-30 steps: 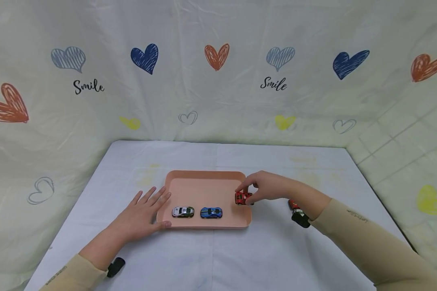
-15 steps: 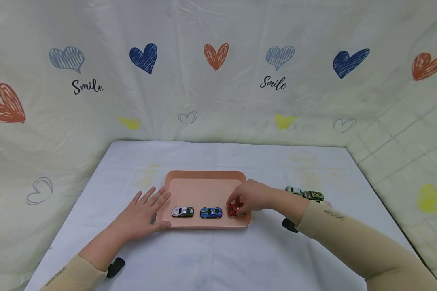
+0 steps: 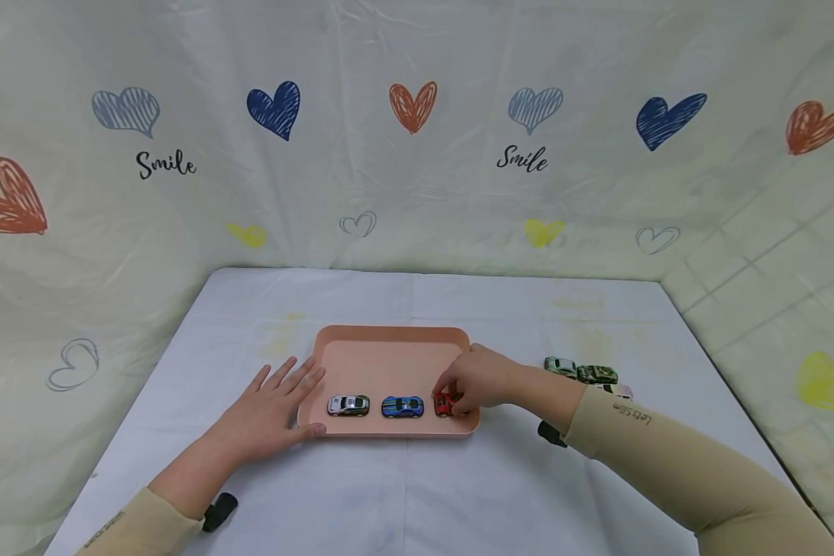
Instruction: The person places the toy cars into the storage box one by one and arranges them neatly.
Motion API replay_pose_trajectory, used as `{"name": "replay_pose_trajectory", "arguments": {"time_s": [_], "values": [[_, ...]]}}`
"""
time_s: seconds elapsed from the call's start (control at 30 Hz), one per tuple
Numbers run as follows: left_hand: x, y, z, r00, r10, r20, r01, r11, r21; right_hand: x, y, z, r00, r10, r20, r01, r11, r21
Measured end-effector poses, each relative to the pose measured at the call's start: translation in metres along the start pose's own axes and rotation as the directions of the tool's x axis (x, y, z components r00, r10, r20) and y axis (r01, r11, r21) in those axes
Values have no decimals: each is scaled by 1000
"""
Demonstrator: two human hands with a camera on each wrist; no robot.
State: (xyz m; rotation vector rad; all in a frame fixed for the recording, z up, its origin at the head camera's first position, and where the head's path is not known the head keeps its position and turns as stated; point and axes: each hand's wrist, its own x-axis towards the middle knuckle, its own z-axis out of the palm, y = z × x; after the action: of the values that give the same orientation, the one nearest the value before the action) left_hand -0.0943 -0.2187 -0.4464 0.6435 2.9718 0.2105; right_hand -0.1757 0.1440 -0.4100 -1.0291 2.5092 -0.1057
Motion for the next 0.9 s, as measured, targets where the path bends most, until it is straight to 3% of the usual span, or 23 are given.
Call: {"name": "replay_pose_trajectory", "arguments": {"time_s": [0.4, 0.73, 0.9], "values": [[0, 1, -1, 1000, -5, -2, 5, 1000, 2, -4, -4, -14, 996, 85, -32, -83, 994, 75], [0, 1, -1, 1000, -3, -6, 3, 1000, -6, -19, 7, -28, 992, 86, -88, -73, 988, 139], [-1, 1, -1, 1000, -4, -1, 4, 1000, -3, -32, 20, -35, 991, 49, -123, -31, 989, 141]]}}
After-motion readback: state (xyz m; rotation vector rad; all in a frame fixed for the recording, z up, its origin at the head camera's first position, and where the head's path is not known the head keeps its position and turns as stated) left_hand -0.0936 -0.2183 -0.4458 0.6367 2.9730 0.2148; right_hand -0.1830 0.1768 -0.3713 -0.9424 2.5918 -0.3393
